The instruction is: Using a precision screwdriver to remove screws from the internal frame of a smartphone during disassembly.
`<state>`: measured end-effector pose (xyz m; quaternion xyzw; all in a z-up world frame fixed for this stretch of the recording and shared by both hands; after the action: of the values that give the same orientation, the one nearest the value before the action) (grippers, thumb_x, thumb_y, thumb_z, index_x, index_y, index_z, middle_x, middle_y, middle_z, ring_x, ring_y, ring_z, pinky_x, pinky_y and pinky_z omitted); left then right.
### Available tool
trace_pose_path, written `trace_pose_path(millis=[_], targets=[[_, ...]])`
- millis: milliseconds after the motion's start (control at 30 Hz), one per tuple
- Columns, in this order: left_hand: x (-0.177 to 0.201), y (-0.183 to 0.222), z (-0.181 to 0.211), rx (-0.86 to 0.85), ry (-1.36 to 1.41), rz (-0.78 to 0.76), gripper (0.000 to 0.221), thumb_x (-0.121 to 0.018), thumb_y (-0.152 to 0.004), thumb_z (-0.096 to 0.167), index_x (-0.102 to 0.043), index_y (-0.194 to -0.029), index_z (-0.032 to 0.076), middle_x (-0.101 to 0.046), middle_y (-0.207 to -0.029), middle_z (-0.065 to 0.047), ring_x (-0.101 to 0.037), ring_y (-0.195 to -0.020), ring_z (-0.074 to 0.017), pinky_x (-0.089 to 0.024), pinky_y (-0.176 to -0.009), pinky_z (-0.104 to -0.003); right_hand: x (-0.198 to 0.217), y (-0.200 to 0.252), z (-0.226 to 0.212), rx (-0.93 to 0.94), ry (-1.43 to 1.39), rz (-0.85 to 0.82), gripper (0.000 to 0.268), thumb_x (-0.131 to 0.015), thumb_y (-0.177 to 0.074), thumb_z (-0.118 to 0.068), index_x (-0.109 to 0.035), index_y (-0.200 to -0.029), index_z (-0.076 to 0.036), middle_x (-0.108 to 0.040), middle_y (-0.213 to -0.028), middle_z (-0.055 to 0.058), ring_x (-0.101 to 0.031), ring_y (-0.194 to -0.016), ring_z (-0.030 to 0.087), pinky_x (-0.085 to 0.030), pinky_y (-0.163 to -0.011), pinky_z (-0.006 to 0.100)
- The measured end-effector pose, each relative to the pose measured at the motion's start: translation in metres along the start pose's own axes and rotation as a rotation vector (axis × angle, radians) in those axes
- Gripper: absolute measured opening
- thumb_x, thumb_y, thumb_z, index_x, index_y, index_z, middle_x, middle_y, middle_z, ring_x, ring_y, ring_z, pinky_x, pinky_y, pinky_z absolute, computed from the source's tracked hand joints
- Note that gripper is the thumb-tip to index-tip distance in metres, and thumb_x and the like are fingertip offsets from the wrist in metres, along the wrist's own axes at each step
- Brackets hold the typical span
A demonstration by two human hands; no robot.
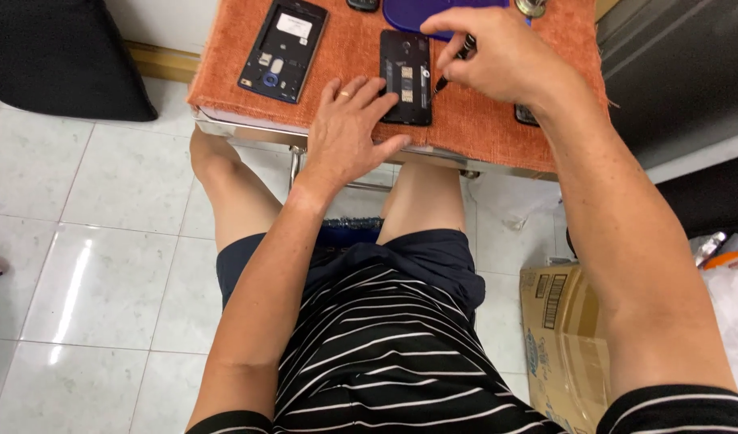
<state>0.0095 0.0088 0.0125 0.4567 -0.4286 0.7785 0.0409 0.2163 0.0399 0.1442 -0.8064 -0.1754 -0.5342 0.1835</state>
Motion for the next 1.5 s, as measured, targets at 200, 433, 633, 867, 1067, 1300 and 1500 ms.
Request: trace_pose_path(millis=[200,433,633,867,1067,1300,1500], targets=[[0.001,-0.001,0.001,0.019,0.01,-0.007,0.061,-0.074,-0.094,0.058,-0.069,-0.131,0.01,-0.064,-0.138,-0.013,-0.057,-0.128,-0.0362,-0.034,-0.112,-0.052,-0.003,0.003,0.007,-0.018,0.184,0.139,0.032,-0.068,-0.098,-0.015,-0.077,-0.127,-0.01,-0.075,-0.099,0.01,-0.067,-0.087,0.029,-0.049,-0.064,0.048],[0.002,-0.001,0.002,-0.005,0.019,0.019,0.058,-0.077,-0.093,0.053,-0.069,-0.13,0.009,-0.064,-0.136,-0.014,-0.057,-0.127,-0.0369,-0.035,-0.11,-0.053,0.001,0.009,0.001,0.027,0.116,0.071,0.043,-0.053,-0.091,0.001,-0.076,-0.126,-0.007,-0.075,-0.087,0.009,-0.058,-0.059,0.018,-0.045,-0.058,0.036],[0.003,0.0,0.001,0.003,0.022,0.014,0.059,-0.077,-0.093,0.055,-0.069,-0.129,0.009,-0.064,-0.136,-0.013,-0.058,-0.126,-0.0367,-0.035,-0.11,-0.053,0.004,0.009,0.003,-0.055,0.16,0.108,0.033,-0.066,-0.1,-0.018,-0.074,-0.131,-0.01,-0.074,-0.091,0.007,-0.067,-0.083,0.026,-0.048,-0.069,0.046],[0.002,-0.002,0.002,0.003,0.015,0.021,0.059,-0.076,-0.092,0.056,-0.069,-0.129,0.01,-0.064,-0.136,-0.013,-0.058,-0.126,-0.0367,-0.035,-0.11,-0.053,-0.001,0.003,0.01,0.012,0.2,0.107,0.03,-0.073,-0.095,-0.015,-0.076,-0.124,-0.01,-0.075,-0.099,0.012,-0.067,-0.085,0.029,-0.049,-0.07,0.046],[0.004,0.0,0.002,0.019,0.026,-0.018,0.06,-0.074,-0.094,0.056,-0.069,-0.131,0.009,-0.064,-0.137,-0.013,-0.056,-0.128,-0.0359,-0.034,-0.111,-0.053,-0.001,0.0,0.003,0.093,0.169,0.086,0.047,-0.062,-0.09,0.001,-0.071,-0.136,-0.006,-0.075,-0.109,0.012,-0.069,-0.095,0.03,-0.048,-0.078,0.041],[0.001,-0.001,0.001,0.019,-0.005,-0.025,0.06,-0.073,-0.094,0.057,-0.068,-0.131,0.011,-0.063,-0.138,-0.012,-0.056,-0.129,-0.0354,-0.034,-0.111,-0.054,-0.003,-0.002,0.009,0.061,0.123,0.094,0.049,-0.068,-0.091,-0.006,-0.065,-0.14,-0.008,-0.072,-0.095,-0.004,-0.066,-0.096,0.02,-0.046,-0.084,0.04],[0.0,-0.001,0.0,0.021,0.008,-0.004,0.06,-0.075,-0.093,0.057,-0.069,-0.131,0.011,-0.064,-0.137,-0.012,-0.058,-0.127,-0.0363,-0.035,-0.111,-0.054,-0.01,-0.007,0.01,0.04,0.217,0.207,0.023,-0.073,-0.098,-0.018,-0.078,-0.117,-0.007,-0.076,-0.096,0.009,-0.065,-0.079,0.028,-0.047,-0.066,0.046]])
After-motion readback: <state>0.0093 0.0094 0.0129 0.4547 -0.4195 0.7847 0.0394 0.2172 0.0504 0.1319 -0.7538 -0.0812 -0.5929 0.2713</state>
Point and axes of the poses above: each hand's wrist, its own y-axis away from the middle knuckle, its own x-axis out of the back of the hand, z = x × y, the point moved 2 cm from there along -y, towards the middle knuckle
